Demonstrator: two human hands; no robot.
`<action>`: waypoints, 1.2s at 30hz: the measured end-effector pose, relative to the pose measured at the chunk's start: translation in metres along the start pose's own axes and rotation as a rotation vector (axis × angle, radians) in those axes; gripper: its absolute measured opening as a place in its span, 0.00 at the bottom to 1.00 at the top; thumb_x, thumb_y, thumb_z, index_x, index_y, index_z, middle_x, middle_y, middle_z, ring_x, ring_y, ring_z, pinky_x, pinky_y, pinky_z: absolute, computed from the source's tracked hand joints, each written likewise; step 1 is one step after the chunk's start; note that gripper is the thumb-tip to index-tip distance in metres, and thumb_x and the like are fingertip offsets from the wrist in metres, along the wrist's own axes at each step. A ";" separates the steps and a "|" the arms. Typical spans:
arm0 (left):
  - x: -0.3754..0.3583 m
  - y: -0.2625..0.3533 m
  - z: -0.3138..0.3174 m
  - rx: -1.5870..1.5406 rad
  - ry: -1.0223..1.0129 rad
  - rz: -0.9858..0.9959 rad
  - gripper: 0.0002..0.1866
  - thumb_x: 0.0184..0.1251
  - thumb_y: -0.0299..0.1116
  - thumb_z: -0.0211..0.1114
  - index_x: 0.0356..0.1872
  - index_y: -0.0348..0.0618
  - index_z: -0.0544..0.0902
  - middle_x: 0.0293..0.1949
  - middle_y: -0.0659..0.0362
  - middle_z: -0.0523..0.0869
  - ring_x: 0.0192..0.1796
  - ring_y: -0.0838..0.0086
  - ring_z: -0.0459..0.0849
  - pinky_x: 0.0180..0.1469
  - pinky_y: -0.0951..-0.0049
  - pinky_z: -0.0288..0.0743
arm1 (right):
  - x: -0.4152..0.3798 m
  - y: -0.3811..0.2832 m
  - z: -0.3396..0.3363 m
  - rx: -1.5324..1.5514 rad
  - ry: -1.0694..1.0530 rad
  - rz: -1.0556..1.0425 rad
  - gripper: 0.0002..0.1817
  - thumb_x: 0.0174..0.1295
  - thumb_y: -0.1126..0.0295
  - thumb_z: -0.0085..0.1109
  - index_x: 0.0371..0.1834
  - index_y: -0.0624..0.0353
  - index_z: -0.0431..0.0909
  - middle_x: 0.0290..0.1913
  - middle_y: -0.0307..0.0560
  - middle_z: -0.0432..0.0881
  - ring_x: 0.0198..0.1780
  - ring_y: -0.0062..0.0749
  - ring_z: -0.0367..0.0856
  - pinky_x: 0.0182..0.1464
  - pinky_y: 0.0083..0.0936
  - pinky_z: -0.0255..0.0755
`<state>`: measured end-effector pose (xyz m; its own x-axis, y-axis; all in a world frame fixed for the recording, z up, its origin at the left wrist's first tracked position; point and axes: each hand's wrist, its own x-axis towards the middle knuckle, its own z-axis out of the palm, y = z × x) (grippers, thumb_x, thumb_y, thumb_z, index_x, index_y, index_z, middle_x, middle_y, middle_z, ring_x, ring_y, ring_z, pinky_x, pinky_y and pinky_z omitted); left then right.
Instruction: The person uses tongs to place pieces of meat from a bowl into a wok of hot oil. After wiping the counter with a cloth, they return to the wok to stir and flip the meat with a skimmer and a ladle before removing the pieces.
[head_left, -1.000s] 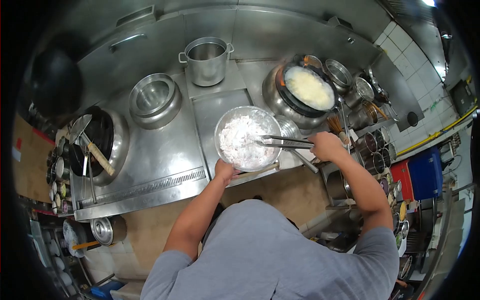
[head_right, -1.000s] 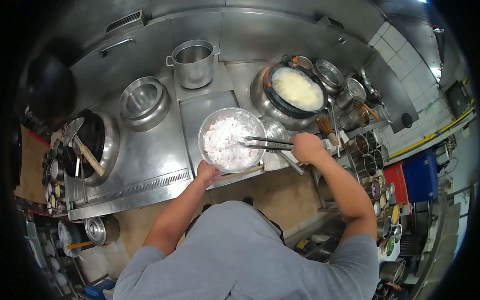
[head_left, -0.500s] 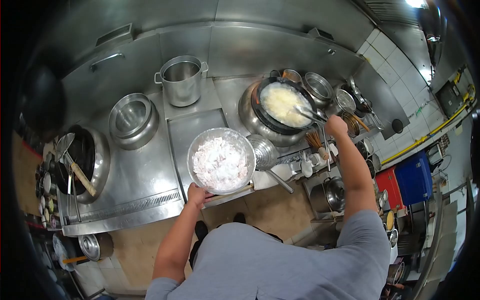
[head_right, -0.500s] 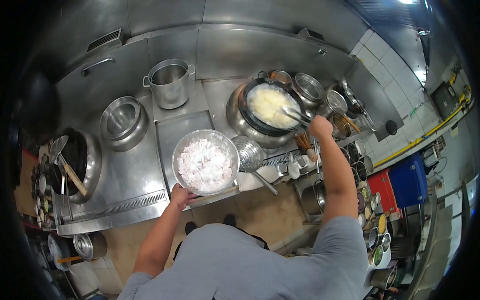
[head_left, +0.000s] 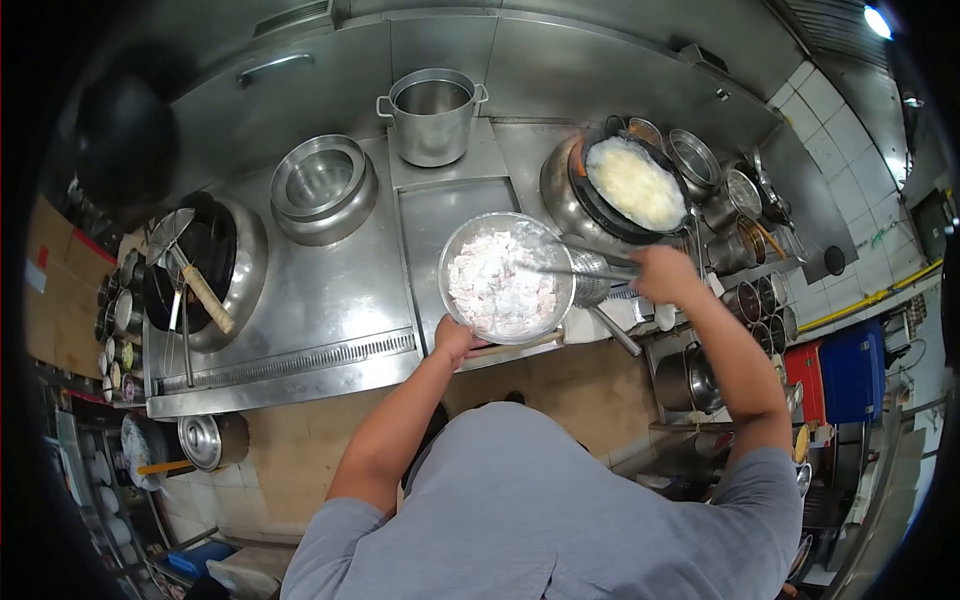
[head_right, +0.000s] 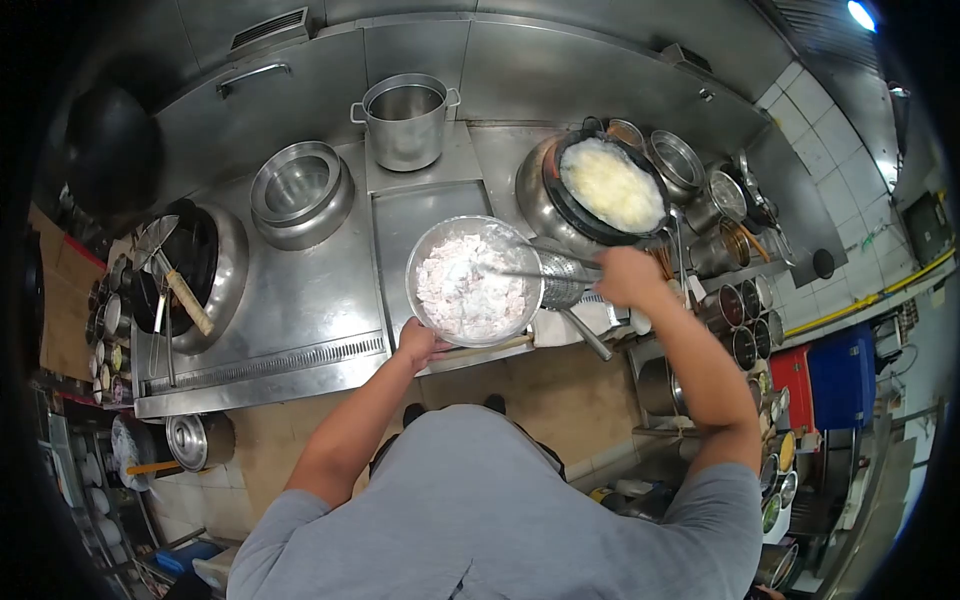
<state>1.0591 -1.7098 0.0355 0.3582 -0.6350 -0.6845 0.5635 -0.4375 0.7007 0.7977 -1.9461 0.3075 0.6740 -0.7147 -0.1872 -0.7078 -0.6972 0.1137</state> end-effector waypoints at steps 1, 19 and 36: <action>-0.002 0.001 -0.001 0.004 -0.007 0.013 0.19 0.79 0.26 0.56 0.66 0.44 0.67 0.57 0.47 0.86 0.46 0.57 0.93 0.46 0.47 0.88 | -0.006 -0.027 0.005 -0.023 -0.015 -0.031 0.19 0.58 0.62 0.67 0.52 0.54 0.88 0.52 0.56 0.90 0.56 0.51 0.88 0.59 0.44 0.82; 0.008 -0.009 -0.002 0.032 0.000 0.003 0.19 0.77 0.26 0.58 0.65 0.44 0.67 0.56 0.49 0.85 0.46 0.57 0.91 0.44 0.48 0.89 | -0.017 0.071 -0.057 0.060 0.015 0.268 0.20 0.60 0.66 0.65 0.56 0.49 0.89 0.51 0.57 0.90 0.56 0.53 0.87 0.60 0.44 0.81; 0.012 -0.016 0.000 0.039 0.054 0.034 0.18 0.78 0.29 0.59 0.65 0.45 0.68 0.55 0.49 0.86 0.45 0.58 0.92 0.44 0.46 0.85 | 0.056 0.116 -0.054 -0.256 0.333 0.055 0.18 0.58 0.72 0.60 0.52 0.54 0.88 0.46 0.54 0.90 0.48 0.51 0.90 0.50 0.44 0.84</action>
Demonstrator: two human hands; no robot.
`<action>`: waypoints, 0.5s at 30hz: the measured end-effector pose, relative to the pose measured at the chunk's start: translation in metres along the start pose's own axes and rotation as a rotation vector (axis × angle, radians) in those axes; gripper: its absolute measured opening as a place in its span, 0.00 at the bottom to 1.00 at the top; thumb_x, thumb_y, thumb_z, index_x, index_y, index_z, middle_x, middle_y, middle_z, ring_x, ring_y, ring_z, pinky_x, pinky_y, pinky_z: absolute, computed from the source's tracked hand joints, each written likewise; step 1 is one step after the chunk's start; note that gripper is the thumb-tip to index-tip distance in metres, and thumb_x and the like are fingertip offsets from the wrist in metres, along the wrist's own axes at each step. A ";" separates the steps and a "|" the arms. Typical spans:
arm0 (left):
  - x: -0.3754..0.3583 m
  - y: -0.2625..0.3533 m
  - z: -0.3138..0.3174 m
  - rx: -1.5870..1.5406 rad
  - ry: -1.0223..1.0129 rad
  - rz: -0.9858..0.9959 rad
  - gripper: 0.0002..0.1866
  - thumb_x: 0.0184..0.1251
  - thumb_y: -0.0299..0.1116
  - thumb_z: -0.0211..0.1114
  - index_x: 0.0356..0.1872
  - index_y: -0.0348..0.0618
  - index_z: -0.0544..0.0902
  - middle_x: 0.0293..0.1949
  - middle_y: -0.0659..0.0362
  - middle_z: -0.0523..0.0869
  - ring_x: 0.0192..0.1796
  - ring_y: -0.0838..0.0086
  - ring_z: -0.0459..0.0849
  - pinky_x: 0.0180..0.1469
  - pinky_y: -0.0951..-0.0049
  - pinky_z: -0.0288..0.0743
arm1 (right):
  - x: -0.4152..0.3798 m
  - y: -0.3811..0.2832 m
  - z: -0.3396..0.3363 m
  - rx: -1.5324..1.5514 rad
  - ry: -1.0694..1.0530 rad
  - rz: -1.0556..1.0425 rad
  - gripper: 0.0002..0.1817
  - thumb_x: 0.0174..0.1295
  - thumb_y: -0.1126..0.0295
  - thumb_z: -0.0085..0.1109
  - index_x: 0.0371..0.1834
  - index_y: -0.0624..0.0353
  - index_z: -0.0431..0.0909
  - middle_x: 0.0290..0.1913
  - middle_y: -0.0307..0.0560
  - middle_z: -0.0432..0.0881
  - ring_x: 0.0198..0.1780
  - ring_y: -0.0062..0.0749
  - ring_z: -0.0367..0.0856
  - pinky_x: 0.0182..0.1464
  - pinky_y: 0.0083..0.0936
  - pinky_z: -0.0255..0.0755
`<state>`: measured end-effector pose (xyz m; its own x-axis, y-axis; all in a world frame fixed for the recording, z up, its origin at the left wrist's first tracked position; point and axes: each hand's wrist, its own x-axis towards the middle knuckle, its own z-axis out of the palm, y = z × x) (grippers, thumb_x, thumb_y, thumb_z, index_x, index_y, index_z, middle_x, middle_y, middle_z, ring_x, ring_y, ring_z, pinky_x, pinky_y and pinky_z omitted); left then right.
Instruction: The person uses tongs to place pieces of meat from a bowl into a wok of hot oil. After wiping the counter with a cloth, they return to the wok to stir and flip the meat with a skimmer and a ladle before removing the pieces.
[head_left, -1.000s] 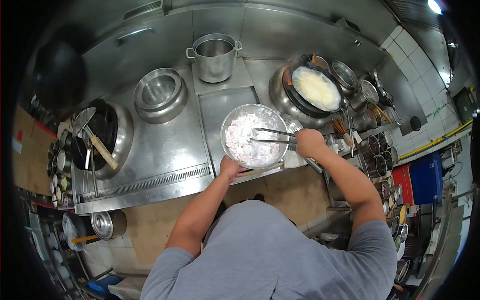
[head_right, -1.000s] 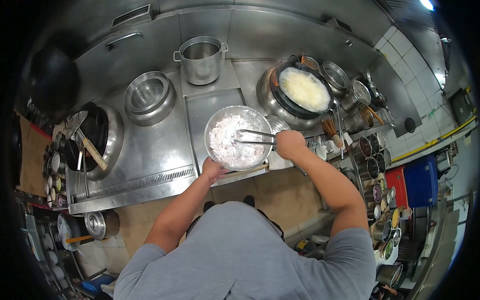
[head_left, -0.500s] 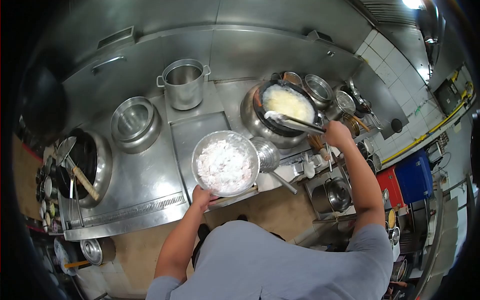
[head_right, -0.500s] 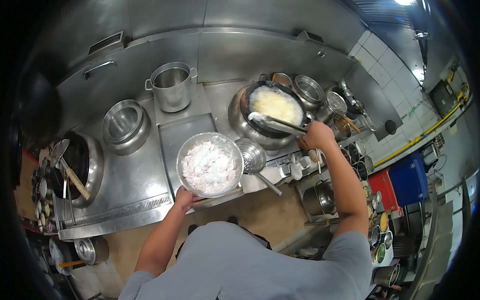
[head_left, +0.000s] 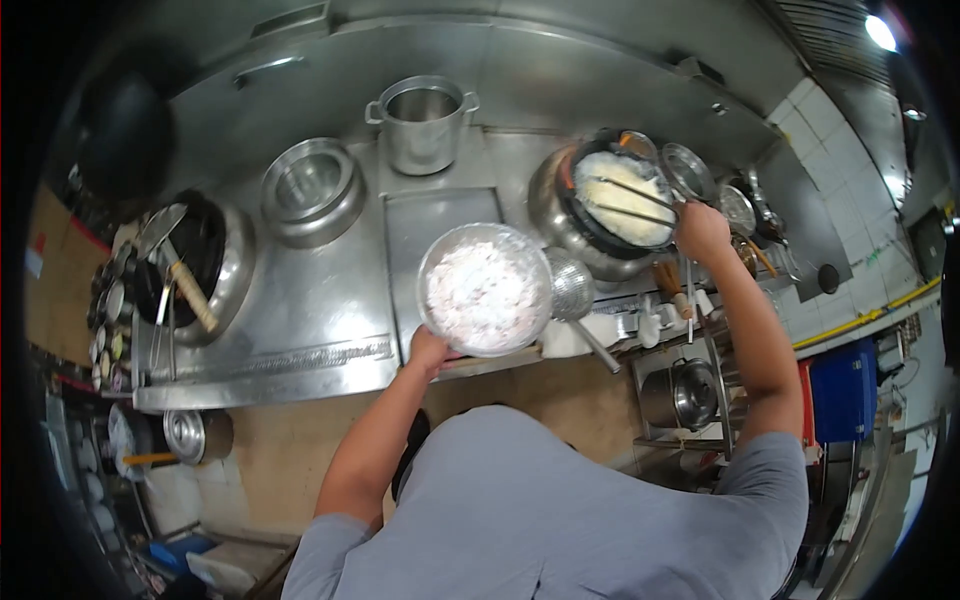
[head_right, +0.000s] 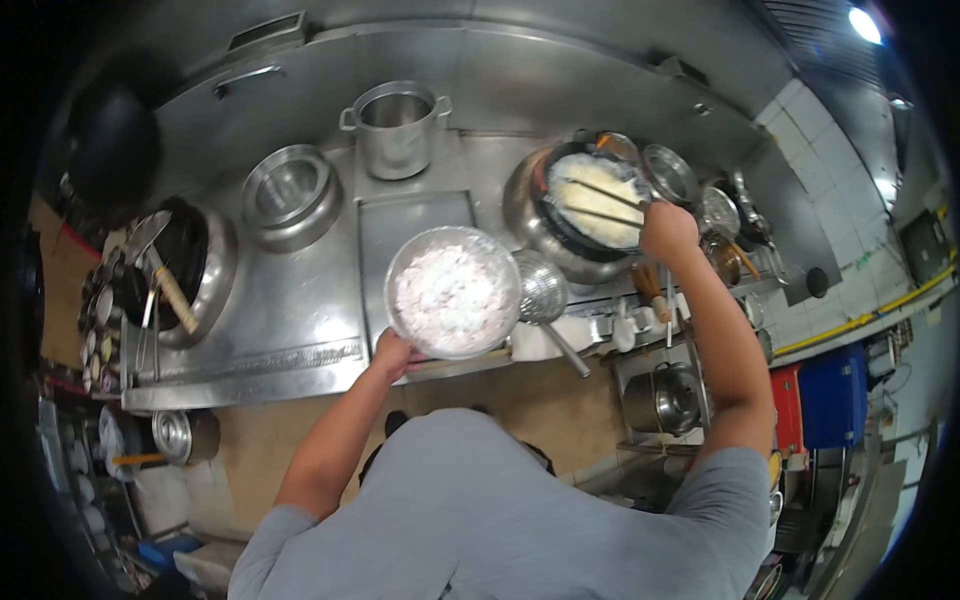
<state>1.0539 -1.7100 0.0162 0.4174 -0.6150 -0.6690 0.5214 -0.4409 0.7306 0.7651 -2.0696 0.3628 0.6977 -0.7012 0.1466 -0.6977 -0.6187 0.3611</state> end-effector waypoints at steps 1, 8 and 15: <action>-0.001 -0.001 -0.004 -0.005 0.021 -0.010 0.18 0.78 0.29 0.59 0.65 0.45 0.68 0.55 0.49 0.86 0.45 0.58 0.92 0.44 0.46 0.85 | -0.012 -0.027 -0.013 -0.007 -0.043 -0.087 0.19 0.58 0.72 0.61 0.54 0.51 0.87 0.46 0.52 0.90 0.47 0.49 0.90 0.49 0.44 0.84; -0.010 0.013 -0.003 -0.001 -0.035 -0.040 0.17 0.79 0.29 0.57 0.65 0.46 0.69 0.56 0.50 0.86 0.45 0.59 0.93 0.45 0.47 0.85 | -0.046 -0.160 0.003 0.014 -0.004 -0.582 0.21 0.58 0.72 0.60 0.56 0.56 0.85 0.50 0.47 0.89 0.44 0.44 0.91 0.46 0.41 0.84; -0.016 0.017 -0.002 0.023 -0.023 -0.036 0.17 0.79 0.30 0.57 0.64 0.45 0.70 0.57 0.50 0.86 0.46 0.58 0.92 0.47 0.48 0.85 | -0.042 -0.139 -0.018 0.157 -0.196 -0.309 0.19 0.59 0.71 0.61 0.54 0.50 0.87 0.44 0.51 0.90 0.46 0.52 0.89 0.49 0.47 0.83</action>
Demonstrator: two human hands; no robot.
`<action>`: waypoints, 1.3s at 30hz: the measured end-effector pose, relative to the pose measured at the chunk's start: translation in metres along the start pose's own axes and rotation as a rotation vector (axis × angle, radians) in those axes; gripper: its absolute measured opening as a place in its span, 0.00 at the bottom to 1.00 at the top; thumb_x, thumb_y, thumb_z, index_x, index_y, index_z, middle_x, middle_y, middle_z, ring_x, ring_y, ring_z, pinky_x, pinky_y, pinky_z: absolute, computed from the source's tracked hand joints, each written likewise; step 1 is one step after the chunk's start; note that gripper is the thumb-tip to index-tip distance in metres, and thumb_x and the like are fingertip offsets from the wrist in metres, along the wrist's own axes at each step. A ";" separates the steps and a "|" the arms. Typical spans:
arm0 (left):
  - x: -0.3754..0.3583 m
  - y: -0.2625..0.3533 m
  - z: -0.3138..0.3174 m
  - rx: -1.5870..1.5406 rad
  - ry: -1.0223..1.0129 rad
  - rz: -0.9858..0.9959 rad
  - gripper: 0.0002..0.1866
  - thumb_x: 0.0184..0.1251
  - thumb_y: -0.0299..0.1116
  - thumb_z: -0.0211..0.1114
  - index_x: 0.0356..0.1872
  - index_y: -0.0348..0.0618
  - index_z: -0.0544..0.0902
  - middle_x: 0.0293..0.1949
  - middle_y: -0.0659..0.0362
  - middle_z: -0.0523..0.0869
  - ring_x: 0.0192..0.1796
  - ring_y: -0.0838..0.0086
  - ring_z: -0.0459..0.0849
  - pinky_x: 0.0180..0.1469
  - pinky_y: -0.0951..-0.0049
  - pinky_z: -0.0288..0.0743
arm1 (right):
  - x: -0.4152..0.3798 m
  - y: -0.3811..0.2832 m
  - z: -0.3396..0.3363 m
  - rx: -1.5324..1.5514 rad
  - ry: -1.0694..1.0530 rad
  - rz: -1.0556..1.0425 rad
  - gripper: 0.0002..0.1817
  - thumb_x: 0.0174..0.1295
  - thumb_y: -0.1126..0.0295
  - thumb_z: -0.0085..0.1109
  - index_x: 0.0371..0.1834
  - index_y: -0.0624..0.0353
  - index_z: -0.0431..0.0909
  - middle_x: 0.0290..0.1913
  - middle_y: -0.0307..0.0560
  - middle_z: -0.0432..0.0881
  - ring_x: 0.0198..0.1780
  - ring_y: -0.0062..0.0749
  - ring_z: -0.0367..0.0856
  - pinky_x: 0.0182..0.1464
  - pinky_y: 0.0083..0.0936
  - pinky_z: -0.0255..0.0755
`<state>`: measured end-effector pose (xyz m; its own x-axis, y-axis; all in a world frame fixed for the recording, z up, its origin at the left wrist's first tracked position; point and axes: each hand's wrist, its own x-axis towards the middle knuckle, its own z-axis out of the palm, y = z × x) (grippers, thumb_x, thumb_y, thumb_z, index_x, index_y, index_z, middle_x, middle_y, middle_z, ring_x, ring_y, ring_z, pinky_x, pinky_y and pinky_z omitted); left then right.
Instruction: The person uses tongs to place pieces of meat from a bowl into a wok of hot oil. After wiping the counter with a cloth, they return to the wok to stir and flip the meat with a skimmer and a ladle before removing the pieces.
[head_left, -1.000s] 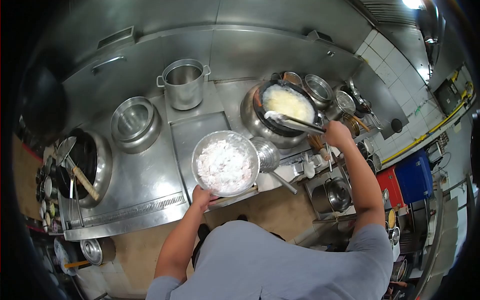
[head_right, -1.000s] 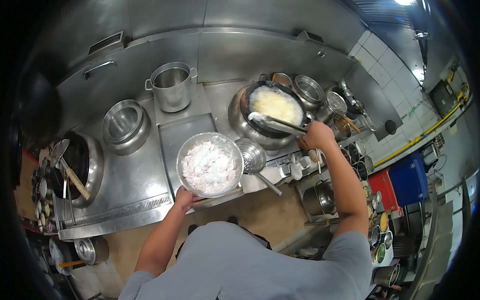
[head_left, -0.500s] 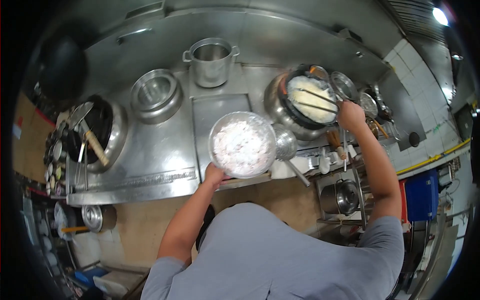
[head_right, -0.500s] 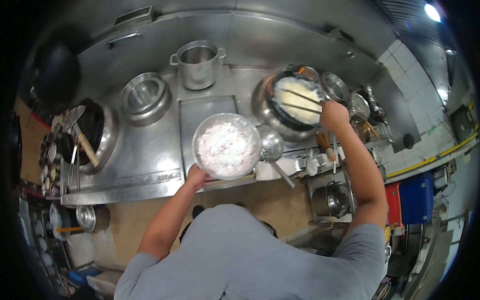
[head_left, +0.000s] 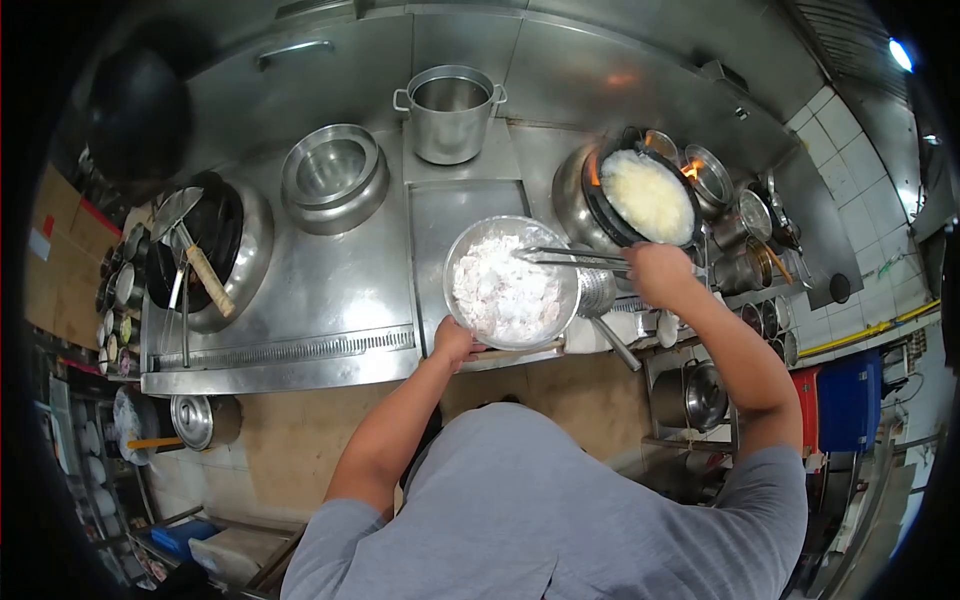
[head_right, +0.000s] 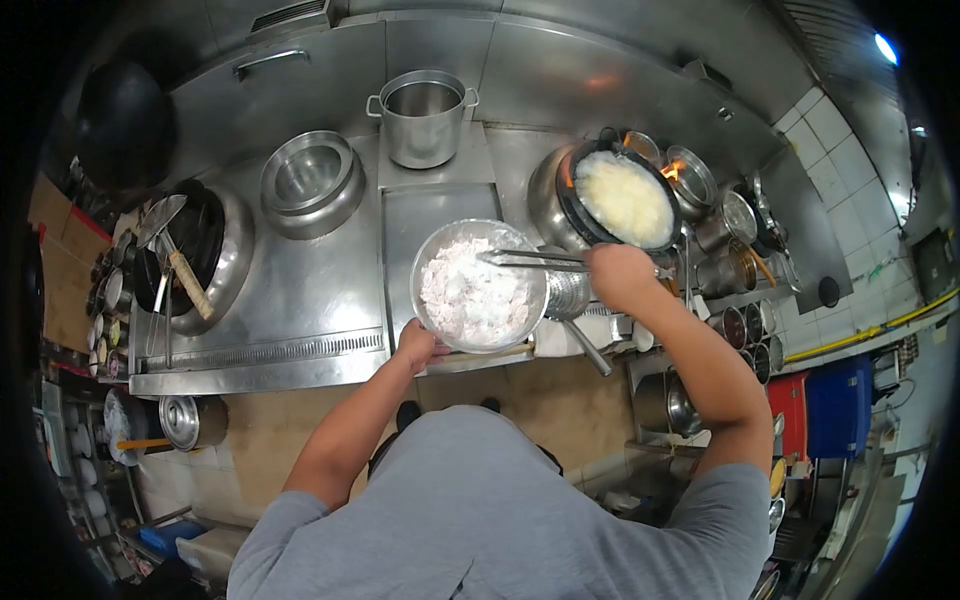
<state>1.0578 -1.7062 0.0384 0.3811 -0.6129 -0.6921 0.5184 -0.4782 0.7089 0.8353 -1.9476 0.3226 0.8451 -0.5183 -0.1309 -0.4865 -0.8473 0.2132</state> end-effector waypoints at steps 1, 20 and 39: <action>0.001 0.000 0.001 -0.014 -0.010 0.004 0.17 0.79 0.30 0.58 0.64 0.45 0.70 0.57 0.49 0.85 0.47 0.58 0.92 0.48 0.47 0.85 | -0.004 0.015 -0.009 -0.009 0.006 0.006 0.19 0.59 0.71 0.61 0.54 0.50 0.87 0.44 0.51 0.90 0.46 0.52 0.89 0.49 0.47 0.83; 0.015 -0.007 0.009 -0.030 0.082 -0.021 0.16 0.76 0.27 0.58 0.61 0.43 0.68 0.55 0.48 0.86 0.47 0.54 0.92 0.48 0.43 0.85 | -0.005 0.073 -0.031 0.045 -0.054 0.003 0.22 0.58 0.72 0.61 0.58 0.53 0.86 0.51 0.53 0.89 0.51 0.51 0.89 0.51 0.46 0.84; -0.001 0.003 0.011 -0.056 0.053 -0.017 0.19 0.78 0.27 0.57 0.65 0.43 0.67 0.62 0.45 0.81 0.54 0.48 0.89 0.57 0.36 0.80 | 0.015 0.028 0.010 -0.004 0.013 -0.169 0.17 0.59 0.72 0.61 0.51 0.54 0.88 0.45 0.51 0.91 0.52 0.47 0.90 0.50 0.43 0.84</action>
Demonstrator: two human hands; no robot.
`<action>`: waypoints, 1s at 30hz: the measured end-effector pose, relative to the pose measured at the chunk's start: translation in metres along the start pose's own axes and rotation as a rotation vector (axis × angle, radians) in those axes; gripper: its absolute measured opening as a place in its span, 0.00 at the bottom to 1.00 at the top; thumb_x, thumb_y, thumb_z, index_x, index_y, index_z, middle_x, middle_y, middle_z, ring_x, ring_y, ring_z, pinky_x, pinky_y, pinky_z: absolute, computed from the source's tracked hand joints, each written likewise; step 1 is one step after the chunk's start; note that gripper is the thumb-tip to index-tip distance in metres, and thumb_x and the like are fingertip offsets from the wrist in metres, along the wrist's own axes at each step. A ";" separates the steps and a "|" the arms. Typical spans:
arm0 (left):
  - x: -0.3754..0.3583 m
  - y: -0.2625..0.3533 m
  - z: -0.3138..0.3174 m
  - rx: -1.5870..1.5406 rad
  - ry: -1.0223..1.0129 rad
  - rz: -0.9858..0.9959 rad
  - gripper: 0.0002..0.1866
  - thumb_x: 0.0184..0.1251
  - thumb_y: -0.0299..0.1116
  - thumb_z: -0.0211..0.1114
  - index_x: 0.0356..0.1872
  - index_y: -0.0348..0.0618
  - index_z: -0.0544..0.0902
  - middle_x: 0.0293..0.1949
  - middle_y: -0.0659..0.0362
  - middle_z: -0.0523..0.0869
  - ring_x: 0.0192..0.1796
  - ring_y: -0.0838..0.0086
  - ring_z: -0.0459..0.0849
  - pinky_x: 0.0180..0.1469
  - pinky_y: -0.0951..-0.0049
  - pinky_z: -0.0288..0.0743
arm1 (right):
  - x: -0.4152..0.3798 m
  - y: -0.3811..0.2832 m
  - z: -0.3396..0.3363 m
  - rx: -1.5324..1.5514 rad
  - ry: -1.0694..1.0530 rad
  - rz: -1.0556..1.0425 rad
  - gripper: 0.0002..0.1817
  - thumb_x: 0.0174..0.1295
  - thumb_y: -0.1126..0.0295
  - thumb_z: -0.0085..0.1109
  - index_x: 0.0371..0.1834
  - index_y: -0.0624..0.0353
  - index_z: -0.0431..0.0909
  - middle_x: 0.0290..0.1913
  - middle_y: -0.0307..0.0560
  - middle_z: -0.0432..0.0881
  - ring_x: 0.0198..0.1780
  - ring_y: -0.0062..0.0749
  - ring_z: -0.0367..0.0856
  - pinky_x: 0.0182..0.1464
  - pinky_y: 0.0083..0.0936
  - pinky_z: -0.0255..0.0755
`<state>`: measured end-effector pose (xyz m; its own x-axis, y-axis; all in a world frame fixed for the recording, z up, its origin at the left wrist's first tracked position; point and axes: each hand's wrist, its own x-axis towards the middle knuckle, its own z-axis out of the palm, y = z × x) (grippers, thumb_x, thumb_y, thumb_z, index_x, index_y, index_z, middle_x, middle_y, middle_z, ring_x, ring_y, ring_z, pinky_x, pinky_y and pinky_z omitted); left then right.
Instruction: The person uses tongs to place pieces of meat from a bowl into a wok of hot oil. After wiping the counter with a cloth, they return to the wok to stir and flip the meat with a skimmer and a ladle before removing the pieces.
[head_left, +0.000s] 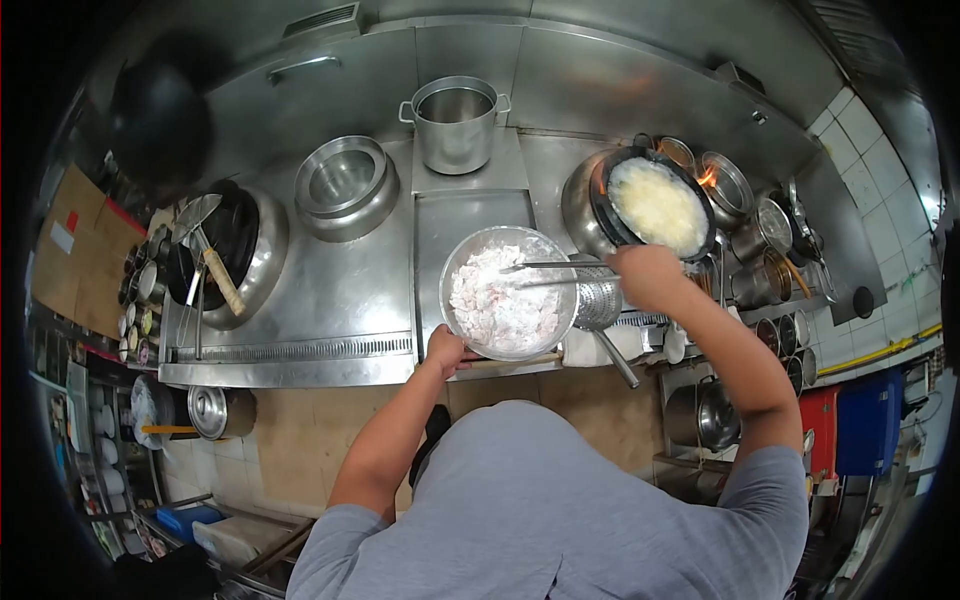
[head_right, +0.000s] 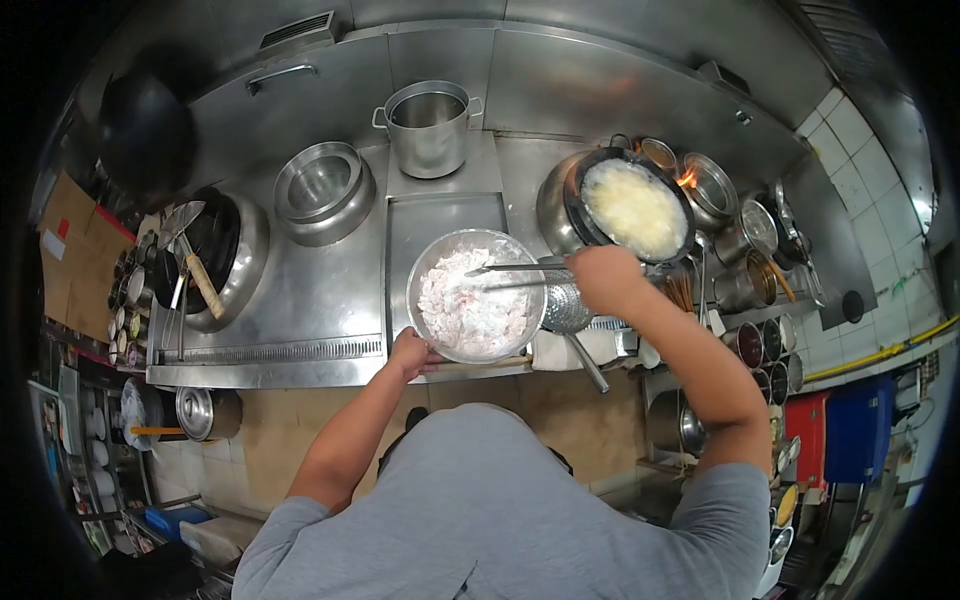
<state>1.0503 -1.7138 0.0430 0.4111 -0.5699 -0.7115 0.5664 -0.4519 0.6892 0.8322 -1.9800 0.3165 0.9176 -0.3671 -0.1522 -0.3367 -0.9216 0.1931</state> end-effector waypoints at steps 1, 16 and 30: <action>0.001 0.000 -0.001 0.002 -0.008 -0.012 0.19 0.78 0.27 0.57 0.66 0.44 0.67 0.63 0.46 0.81 0.54 0.48 0.89 0.57 0.36 0.80 | 0.004 -0.010 0.010 0.003 0.002 0.003 0.17 0.59 0.72 0.61 0.51 0.54 0.88 0.45 0.51 0.91 0.52 0.47 0.90 0.50 0.43 0.84; 0.011 -0.011 -0.003 0.041 0.037 0.017 0.17 0.76 0.27 0.59 0.62 0.42 0.69 0.55 0.48 0.87 0.45 0.59 0.93 0.38 0.53 0.86 | -0.036 0.062 -0.044 0.020 -0.097 0.314 0.18 0.60 0.71 0.60 0.54 0.56 0.88 0.48 0.57 0.90 0.51 0.53 0.90 0.53 0.46 0.83; 0.016 -0.012 -0.005 0.047 0.000 0.003 0.21 0.76 0.25 0.54 0.67 0.45 0.67 0.57 0.47 0.85 0.47 0.54 0.91 0.46 0.46 0.85 | 0.016 0.134 -0.027 -0.073 0.093 0.661 0.16 0.62 0.70 0.57 0.51 0.57 0.88 0.50 0.55 0.90 0.53 0.53 0.89 0.55 0.46 0.83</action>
<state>1.0535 -1.7140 0.0228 0.4122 -0.5713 -0.7097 0.5312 -0.4822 0.6967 0.8075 -2.1056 0.3657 0.5390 -0.8358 0.1043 -0.8219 -0.4949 0.2821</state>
